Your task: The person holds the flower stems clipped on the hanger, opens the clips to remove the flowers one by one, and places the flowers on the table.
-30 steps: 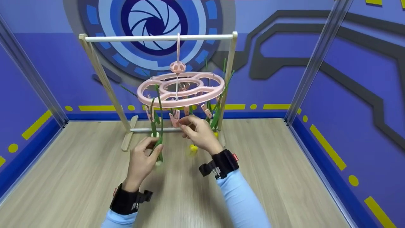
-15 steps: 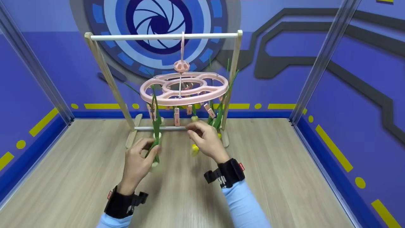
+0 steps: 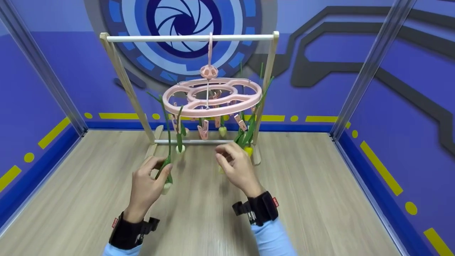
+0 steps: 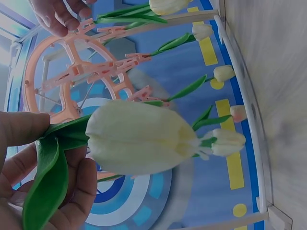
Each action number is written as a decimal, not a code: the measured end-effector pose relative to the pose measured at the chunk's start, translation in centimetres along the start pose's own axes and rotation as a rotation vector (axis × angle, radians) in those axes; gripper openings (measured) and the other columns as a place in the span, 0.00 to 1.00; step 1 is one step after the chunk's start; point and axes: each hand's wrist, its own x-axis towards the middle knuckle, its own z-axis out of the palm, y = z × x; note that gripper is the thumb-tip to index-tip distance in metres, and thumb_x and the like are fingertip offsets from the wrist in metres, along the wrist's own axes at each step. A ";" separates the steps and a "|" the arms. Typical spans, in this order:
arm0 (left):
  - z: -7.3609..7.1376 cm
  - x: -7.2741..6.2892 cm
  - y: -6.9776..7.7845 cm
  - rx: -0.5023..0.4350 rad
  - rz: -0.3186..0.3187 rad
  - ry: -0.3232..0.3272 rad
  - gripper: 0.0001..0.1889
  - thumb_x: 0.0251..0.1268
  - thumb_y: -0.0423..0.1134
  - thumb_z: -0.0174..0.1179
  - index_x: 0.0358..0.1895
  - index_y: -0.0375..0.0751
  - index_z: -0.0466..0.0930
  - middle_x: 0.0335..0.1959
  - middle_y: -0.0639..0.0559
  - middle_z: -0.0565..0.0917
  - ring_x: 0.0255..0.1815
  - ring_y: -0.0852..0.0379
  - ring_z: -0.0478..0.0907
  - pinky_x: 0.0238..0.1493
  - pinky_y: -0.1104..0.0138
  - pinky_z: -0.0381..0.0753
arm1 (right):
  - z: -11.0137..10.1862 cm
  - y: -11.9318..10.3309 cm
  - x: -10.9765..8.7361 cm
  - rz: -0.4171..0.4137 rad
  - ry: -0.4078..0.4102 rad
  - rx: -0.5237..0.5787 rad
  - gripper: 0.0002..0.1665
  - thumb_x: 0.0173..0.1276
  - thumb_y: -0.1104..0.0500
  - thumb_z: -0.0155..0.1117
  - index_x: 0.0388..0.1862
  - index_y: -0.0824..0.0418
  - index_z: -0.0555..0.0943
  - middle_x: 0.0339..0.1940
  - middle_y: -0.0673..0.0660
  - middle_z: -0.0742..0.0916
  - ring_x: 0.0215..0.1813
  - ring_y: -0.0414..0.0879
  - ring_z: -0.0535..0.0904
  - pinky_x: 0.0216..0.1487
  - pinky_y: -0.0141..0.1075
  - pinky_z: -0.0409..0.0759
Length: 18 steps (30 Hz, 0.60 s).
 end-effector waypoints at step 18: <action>-2.5 -0.9 -1.9 0.076 -0.037 0.011 0.06 0.66 0.29 0.69 0.44 0.32 0.86 0.37 0.46 0.84 0.36 0.53 0.85 0.38 0.57 0.86 | 2.9 0.3 -2.4 -0.079 0.065 0.042 0.13 0.71 0.73 0.65 0.50 0.62 0.86 0.43 0.55 0.87 0.43 0.42 0.83 0.45 0.26 0.80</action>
